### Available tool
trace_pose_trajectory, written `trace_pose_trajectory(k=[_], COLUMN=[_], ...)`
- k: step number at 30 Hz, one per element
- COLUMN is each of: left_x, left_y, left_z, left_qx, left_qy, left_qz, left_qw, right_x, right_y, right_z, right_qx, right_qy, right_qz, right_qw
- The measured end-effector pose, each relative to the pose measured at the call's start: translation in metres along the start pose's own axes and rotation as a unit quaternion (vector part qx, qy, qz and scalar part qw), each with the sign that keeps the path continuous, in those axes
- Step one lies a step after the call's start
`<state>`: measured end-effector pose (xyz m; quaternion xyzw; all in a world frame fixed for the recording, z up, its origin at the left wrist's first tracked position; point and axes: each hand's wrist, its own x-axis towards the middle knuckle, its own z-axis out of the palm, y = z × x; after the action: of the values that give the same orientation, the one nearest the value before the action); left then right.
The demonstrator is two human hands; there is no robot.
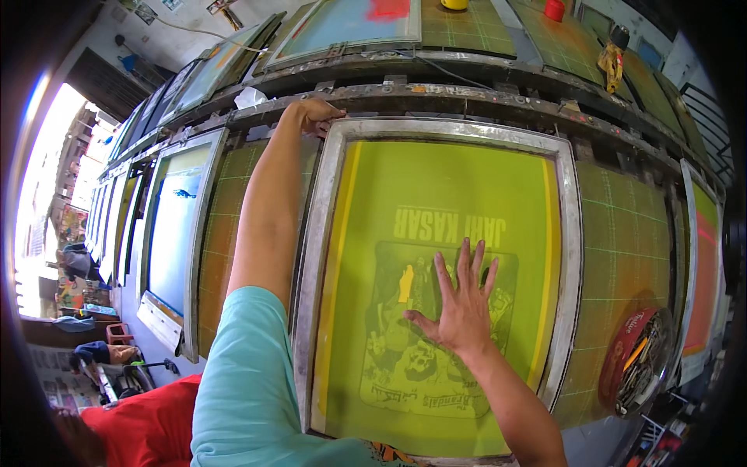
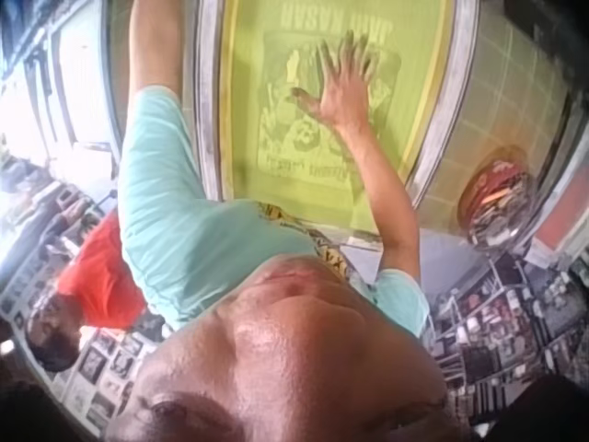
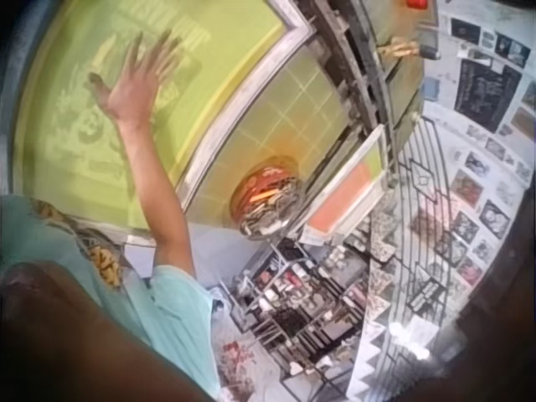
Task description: The person positions a large green screen printing frame onto a metal workbench and secures it using clamps. They use a wrench to tighten the clamps at the top of the frame, ensuring it is firmly held in place for the printing process.
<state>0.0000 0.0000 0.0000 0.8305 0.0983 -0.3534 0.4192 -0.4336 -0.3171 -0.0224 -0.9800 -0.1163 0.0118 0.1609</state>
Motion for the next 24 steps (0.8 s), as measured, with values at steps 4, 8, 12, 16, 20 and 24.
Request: trace_pose_trajectory(k=[4,8,12,16,20,24], left_x=[0.002,0.009,0.012,0.027,0.032,0.024], left_y=[-0.007,-0.008,-0.005,-0.021,-0.017,-0.013], left_z=[-0.016,0.021,0.011,-0.014,-0.001,-0.017], left_qx=[0.020,0.048,-0.010,-0.027,0.047,-0.067], left_qy=[0.029,0.111,0.012,-0.070,0.074,-0.079], left_qz=[0.023,0.017,0.012,0.007,-0.033,-0.060], left_qw=[0.999,0.992,1.000,0.997,0.996,0.993], right_x=[0.006,0.000,0.001,0.001,0.002,0.003], right_y=[-0.008,0.003,-0.003,-0.008,-0.008,-0.007], right_z=[0.005,-0.004,-0.001,-0.001,0.001,-0.001], right_qx=[-0.014,-0.015,-0.015,0.002,0.005,0.010], right_qy=[0.001,-0.005,0.005,0.003,0.015,0.013], right_qz=[-0.007,-0.010,-0.008,-0.012,-0.017,-0.017], right_qw=[1.000,1.000,1.000,1.000,1.000,1.000])
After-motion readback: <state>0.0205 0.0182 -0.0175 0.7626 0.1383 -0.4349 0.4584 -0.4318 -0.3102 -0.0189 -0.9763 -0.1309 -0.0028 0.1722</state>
